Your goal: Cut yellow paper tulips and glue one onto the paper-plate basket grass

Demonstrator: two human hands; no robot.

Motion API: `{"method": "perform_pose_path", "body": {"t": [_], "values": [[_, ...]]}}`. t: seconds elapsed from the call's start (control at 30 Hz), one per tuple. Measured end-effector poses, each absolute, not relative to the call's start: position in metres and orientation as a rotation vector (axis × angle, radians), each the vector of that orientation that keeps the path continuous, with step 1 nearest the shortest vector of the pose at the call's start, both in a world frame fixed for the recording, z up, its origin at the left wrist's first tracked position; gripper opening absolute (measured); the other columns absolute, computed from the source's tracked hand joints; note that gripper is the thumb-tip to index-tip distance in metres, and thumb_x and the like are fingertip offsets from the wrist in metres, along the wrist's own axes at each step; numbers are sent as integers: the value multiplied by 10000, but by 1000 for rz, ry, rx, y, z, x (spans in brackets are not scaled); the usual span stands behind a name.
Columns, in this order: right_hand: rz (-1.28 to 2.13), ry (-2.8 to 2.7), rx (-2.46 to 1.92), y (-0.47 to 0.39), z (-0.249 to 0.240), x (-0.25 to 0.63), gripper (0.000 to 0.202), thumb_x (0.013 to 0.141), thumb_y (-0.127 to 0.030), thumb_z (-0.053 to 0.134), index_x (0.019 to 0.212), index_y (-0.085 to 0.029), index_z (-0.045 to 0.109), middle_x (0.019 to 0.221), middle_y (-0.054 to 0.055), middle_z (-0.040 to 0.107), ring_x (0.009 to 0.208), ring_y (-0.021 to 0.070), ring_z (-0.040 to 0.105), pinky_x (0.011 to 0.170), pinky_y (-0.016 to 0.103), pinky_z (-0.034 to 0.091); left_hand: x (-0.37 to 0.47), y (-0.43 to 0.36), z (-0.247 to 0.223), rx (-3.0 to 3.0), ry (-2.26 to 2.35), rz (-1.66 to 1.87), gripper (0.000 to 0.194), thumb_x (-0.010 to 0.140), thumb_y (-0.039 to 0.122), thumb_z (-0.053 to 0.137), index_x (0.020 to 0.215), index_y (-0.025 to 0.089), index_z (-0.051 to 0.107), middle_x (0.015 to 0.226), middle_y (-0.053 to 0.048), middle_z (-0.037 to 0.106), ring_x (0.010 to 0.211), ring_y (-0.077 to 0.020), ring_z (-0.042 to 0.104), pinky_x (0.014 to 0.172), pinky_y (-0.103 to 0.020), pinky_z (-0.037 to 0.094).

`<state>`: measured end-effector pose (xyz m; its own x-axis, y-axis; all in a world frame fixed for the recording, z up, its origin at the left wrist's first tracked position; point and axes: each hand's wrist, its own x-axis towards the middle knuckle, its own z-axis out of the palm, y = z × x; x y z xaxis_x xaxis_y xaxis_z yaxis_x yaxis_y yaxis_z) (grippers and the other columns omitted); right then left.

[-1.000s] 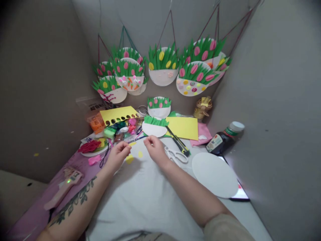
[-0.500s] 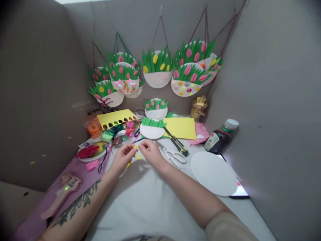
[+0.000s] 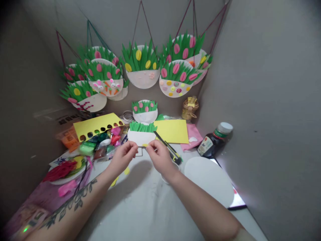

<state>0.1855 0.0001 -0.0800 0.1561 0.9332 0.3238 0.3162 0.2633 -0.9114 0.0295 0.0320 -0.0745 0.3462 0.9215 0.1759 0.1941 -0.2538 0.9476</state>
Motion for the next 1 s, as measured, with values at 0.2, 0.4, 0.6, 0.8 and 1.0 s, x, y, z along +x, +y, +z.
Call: {"method": "perform_pose_path", "body": {"t": [0.2, 0.4, 0.6, 0.8, 1.0], "values": [[716, -1501, -1312, 1, -87, 183, 166, 794, -213, 527, 630, -182, 525, 642, -5, 518, 610, 126, 484, 549, 238, 356, 40, 24, -90, 1434, 1047, 926, 223, 771, 385, 587, 762, 163, 604, 576, 20, 548, 473, -84, 449, 433, -189, 345], [664, -1630, -1339, 4, -90, 180, 178, 807, -195, 503, 630, -186, 499, 630, -8, 490, 605, 127, 474, 548, 242, 337, 37, 29, -99, 1421, 1075, 958, 190, 745, 350, 616, 718, 162, 613, 570, 20, 541, 476, -83, 435, 441, -196, 340], [536, -1749, -1356, 0, -80, 189, 161, 785, -114, 445, 648, -196, 468, 671, 4, 506, 652, 138, 497, 593, 247, 361, 27, 44, -87, 1147, 1058, 1190, 215, 773, 347, 595, 676, 165, 532, 487, 60, 436, 445, -57, 373, 434, -174, 299], [244, -2252, -2133, -24, -70, 220, 103, 784, -183, 500, 763, -162, 599, 829, 122, 630, 793, 244, 579, 621, 298, 362, 20, 48, -64, 803, 939, 1344, 194, 696, 311, 669, 760, 158, 569, 683, 25, 540, 583, -66, 496, 482, -156, 377], [319, -2325, -2374, -40, -88, 225, 228, 762, -256, 530, 940, -129, 596, 954, 142, 636, 911, 280, 579, 666, 303, 372, 24, 34, -56, 808, 912, 1266, 193, 674, 289, 696, 729, 143, 582, 688, 22, 558, 644, -82, 552, 531, -169, 432]]}}
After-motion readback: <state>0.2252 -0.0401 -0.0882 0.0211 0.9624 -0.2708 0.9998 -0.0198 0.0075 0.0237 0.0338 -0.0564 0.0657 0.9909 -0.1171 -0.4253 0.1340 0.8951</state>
